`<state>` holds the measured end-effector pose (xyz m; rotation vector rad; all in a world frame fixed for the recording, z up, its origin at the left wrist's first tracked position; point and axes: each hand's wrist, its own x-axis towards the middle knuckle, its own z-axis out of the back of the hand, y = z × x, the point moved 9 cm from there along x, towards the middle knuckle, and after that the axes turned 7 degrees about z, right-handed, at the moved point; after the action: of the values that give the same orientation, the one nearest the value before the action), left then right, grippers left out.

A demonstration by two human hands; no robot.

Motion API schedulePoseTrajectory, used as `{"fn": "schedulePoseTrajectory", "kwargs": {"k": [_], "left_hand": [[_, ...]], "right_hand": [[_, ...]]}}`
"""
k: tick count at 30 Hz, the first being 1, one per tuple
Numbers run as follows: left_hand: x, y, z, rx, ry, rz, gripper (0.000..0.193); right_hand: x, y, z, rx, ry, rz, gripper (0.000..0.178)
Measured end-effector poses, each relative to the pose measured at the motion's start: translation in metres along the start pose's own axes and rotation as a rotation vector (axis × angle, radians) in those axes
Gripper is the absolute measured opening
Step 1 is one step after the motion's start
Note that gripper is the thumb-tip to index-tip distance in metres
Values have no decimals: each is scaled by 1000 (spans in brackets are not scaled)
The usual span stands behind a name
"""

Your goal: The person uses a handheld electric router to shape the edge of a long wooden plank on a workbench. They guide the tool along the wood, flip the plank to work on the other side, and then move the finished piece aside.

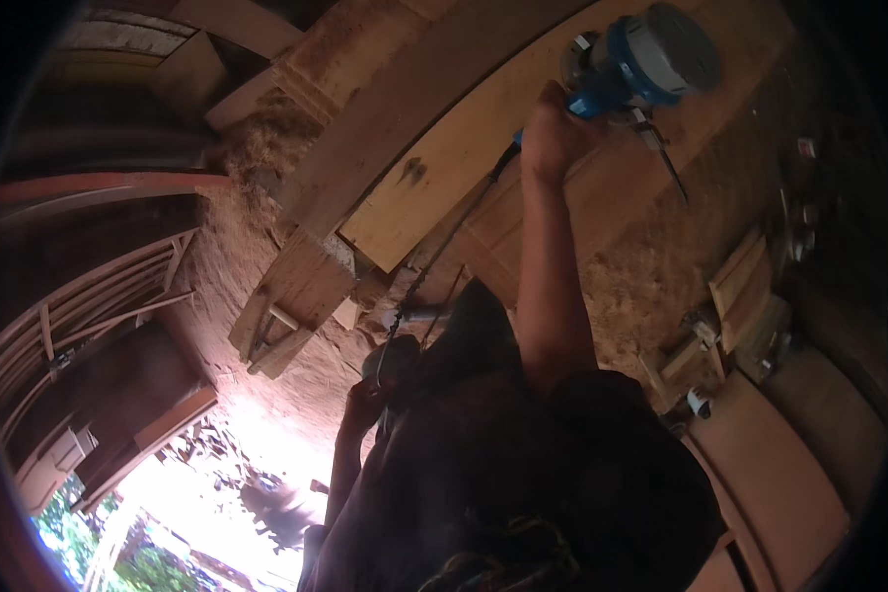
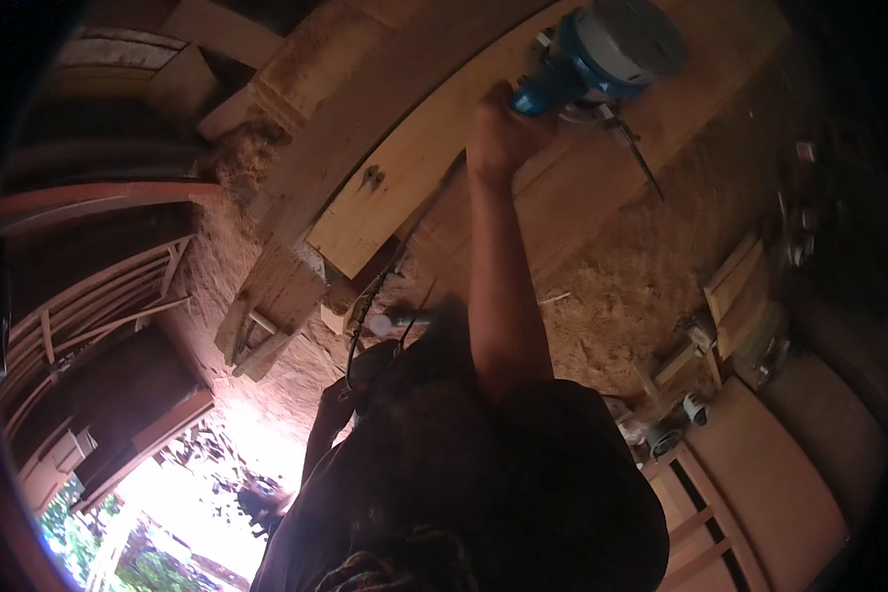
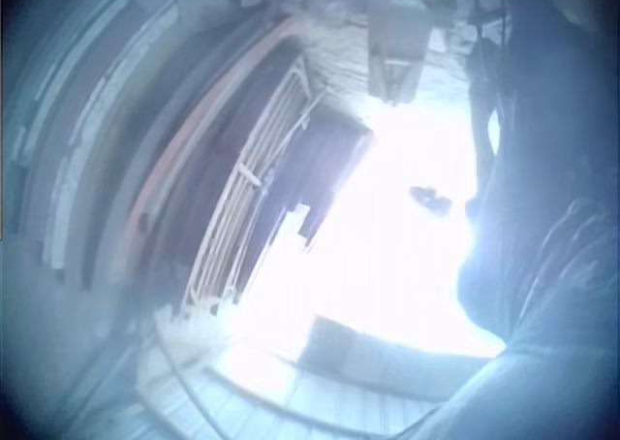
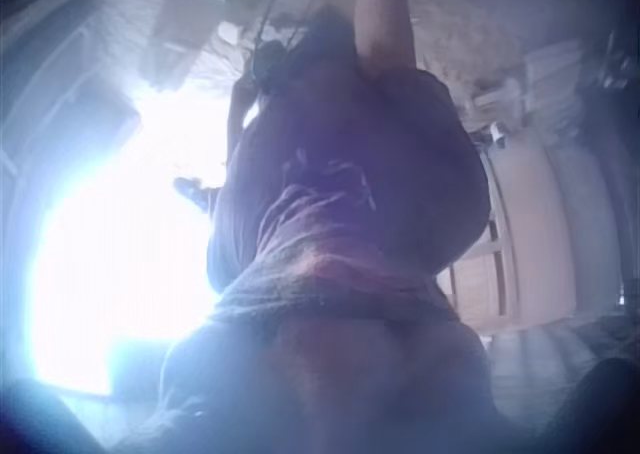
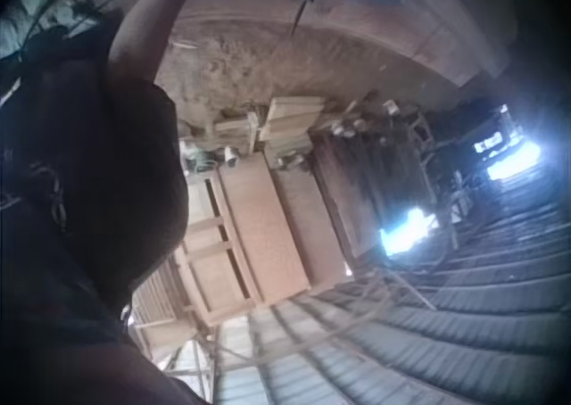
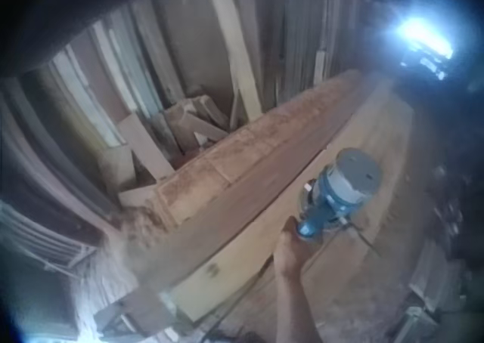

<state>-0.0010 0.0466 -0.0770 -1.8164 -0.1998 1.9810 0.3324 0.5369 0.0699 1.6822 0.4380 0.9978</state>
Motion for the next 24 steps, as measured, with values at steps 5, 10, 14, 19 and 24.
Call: {"fn": "schedulePoseTrajectory", "kwargs": {"k": [5,10,14,19,24], "left_hand": [[9,1,35,-15,78,-109,24],[31,46,63,-40,206,-308,25],[41,49,67,96,217,-370,24],[33,61,72,62,192,-162,22],[39,82,81,-16,203,-233,23]], "right_hand": [[-37,14,-4,-84,-34,-2,16],[-74,27,2,-74,-55,-87,23],[-100,40,0,-62,-57,-146,30],[-144,46,-1,-84,-67,-113,22],[-187,62,-2,-114,-46,-59,18]]}}
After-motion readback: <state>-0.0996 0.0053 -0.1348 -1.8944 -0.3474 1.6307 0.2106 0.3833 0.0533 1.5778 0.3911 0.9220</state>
